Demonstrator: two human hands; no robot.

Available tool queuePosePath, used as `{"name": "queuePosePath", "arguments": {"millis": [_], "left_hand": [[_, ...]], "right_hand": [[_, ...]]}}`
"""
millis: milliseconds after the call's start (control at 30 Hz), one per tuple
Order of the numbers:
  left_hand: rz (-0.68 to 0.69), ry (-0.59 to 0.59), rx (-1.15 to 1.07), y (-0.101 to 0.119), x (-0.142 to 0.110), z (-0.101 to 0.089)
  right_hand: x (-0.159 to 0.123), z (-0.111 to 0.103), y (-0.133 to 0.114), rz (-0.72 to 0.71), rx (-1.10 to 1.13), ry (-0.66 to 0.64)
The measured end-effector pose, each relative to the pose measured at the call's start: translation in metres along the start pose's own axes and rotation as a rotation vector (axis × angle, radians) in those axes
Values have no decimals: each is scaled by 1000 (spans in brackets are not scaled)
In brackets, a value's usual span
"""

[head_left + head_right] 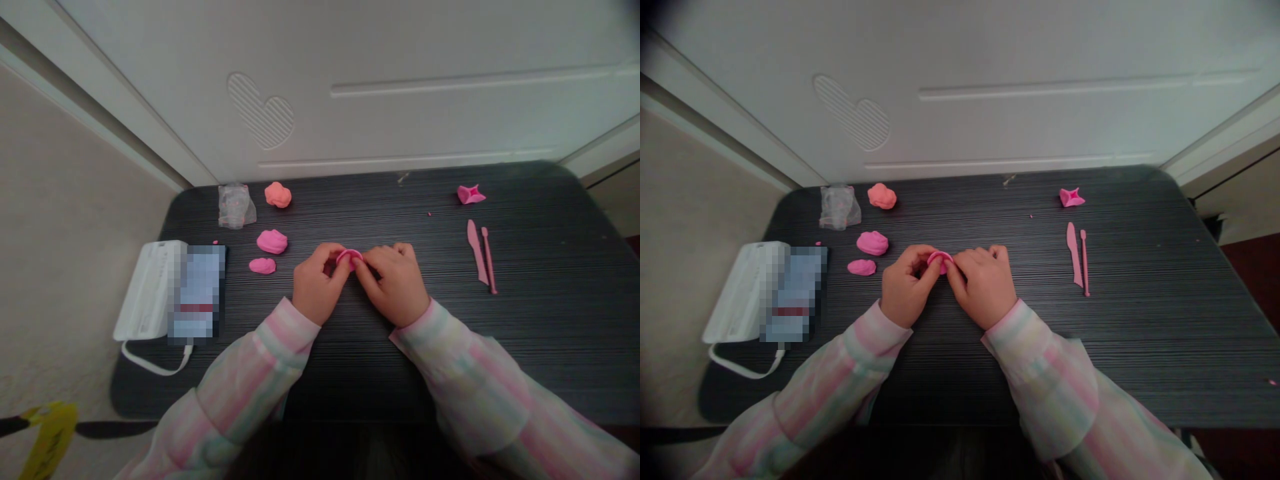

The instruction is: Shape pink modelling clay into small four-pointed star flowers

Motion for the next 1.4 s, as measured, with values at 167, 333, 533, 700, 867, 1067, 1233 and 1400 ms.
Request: {"name": "queuePosePath", "arguments": {"millis": [167,333,533,700,867,1067,1233,1400], "left_hand": [[32,4,49,2,0,-1],[80,2,80,4,0,0],[45,-7,51,3,0,0],[81,6,94,3,0,-1],[170,-13,194,7,-1,0],[158,-25,166,9,-1,1],[86,-46,85,4,1,0],[39,-129,-42,-2,6,-1]], "right_hand": [[-1,-6,2,36,-19,59],[-1,-9,-1,-18,-54,136],[-1,-9,-3,-24,-93,140],[-2,-11,1,17,-70,170],[-2,-12,0,-15,-19,220],[-3,-13,-3,-18,-19,251],[-4,-13,1,34,64,196],[-4,-15,7,-13,342,121]]}}
Point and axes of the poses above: each hand's wrist, its own x-axis towards the middle knuckle, its own z-axis out of the palm, y = z × x, the point moved 5 cm from there along x, towards the middle knuckle, and after that the axes turned 1 degree about z, right-handed, at the moved point
